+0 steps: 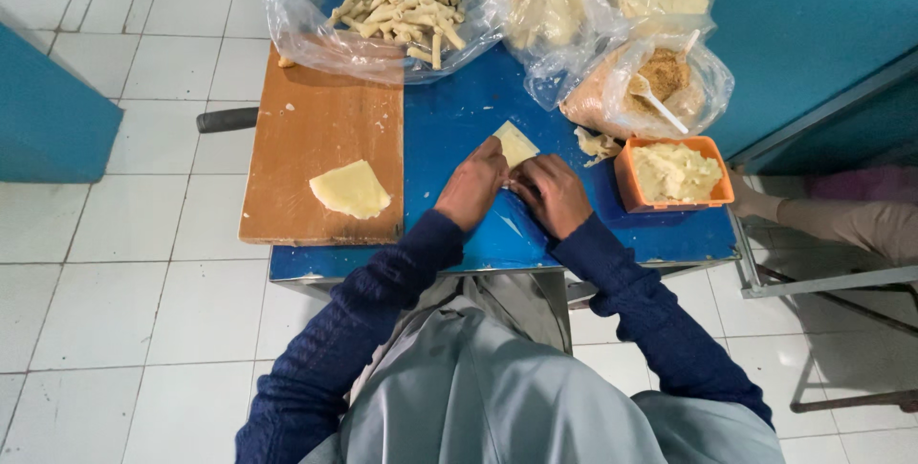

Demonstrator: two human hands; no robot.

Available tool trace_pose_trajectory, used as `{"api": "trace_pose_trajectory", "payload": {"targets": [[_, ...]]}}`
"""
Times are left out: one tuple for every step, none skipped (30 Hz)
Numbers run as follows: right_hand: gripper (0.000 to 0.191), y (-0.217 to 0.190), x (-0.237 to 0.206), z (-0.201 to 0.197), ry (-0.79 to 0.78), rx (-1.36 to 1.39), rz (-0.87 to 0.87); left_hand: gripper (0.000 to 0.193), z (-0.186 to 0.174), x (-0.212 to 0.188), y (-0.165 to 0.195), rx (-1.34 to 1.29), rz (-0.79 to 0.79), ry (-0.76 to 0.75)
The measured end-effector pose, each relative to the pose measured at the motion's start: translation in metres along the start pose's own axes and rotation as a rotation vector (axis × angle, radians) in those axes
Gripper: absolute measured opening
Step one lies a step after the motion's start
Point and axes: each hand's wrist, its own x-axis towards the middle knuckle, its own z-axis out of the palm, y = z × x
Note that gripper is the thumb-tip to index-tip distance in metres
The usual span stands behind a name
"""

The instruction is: The person sits at a blue table and assembles filled dough snacks. They cut flat dough sheets into small diamond pieces, spoon brown filling from a container onto a dough piece, fold the dough over the filling, and place the finished snack with a pile of similar rolled snacks.

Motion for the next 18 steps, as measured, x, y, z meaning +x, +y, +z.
{"api": "trace_pose_trajectory", "payload": {"targets": [[0.016, 0.001, 0.000, 0.001, 0.005, 0.005, -0.004, 0.006, 0.000, 0.000, 0.000, -0.008, -0.040, -0.012], [0.015, 0.003, 0.001, 0.002, 0.011, 0.008, -0.010, 0.007, -0.001, 0.001, 0.000, -0.017, -0.077, -0.023], [0.014, 0.006, 0.003, 0.002, 0.019, 0.011, -0.018, 0.007, -0.001, 0.002, 0.000, -0.024, -0.113, -0.031], [0.013, 0.009, 0.006, 0.002, 0.007, 0.014, -0.015, 0.008, -0.003, 0.003, 0.000, -0.031, -0.098, -0.030], [0.011, 0.012, 0.009, 0.002, -0.008, 0.020, -0.008, 0.008, -0.004, 0.003, 0.001, -0.038, -0.088, -0.033], [0.010, 0.013, 0.009, 0.002, -0.025, 0.026, 0.000, 0.008, -0.005, 0.003, 0.002, -0.047, -0.079, -0.036], [0.010, 0.013, 0.010, 0.003, -0.013, 0.027, 0.010, 0.008, -0.006, 0.003, 0.002, -0.029, -0.045, -0.010], [0.011, 0.012, 0.011, 0.003, 0.001, 0.026, 0.019, 0.007, -0.005, 0.004, 0.002, -0.011, -0.007, 0.017], [0.011, 0.012, 0.010, 0.003, 0.015, 0.024, 0.029, 0.007, -0.004, 0.004, 0.002, 0.007, 0.033, 0.042], [0.012, 0.011, 0.008, 0.004, 0.028, -0.005, 0.031, 0.007, -0.003, 0.005, 0.002, 0.015, 0.031, 0.051], [0.014, 0.008, 0.005, 0.006, 0.040, -0.031, 0.033, 0.007, -0.002, 0.006, 0.001, 0.024, 0.028, 0.060], [0.016, 0.005, 0.001, 0.007, 0.050, -0.058, 0.036, 0.007, -0.001, 0.006, 0.001, 0.031, 0.023, 0.070], [0.015, 0.002, -0.002, 0.006, 0.041, -0.099, 0.026, 0.006, 0.000, 0.006, 0.001, 0.043, 0.009, 0.060], [0.013, 0.000, -0.004, 0.006, 0.034, -0.141, 0.017, 0.005, 0.000, 0.006, 0.000, 0.054, -0.004, 0.049], [0.012, -0.004, -0.007, 0.005, 0.025, -0.181, 0.010, 0.005, 0.000, 0.004, 0.000, 0.066, -0.019, 0.036], [0.016, -0.007, -0.009, 0.004, 0.024, -0.229, -0.027, 0.005, 0.000, 0.001, 0.002, 0.076, -0.015, 0.059], [0.020, -0.009, -0.010, 0.003, 0.026, -0.279, -0.066, 0.009, 0.001, -0.002, 0.004, 0.088, -0.006, 0.084], [0.025, -0.010, -0.009, 0.001, 0.033, -0.331, -0.109, 0.013, 0.001, -0.004, 0.006, 0.101, 0.006, 0.111]]}}
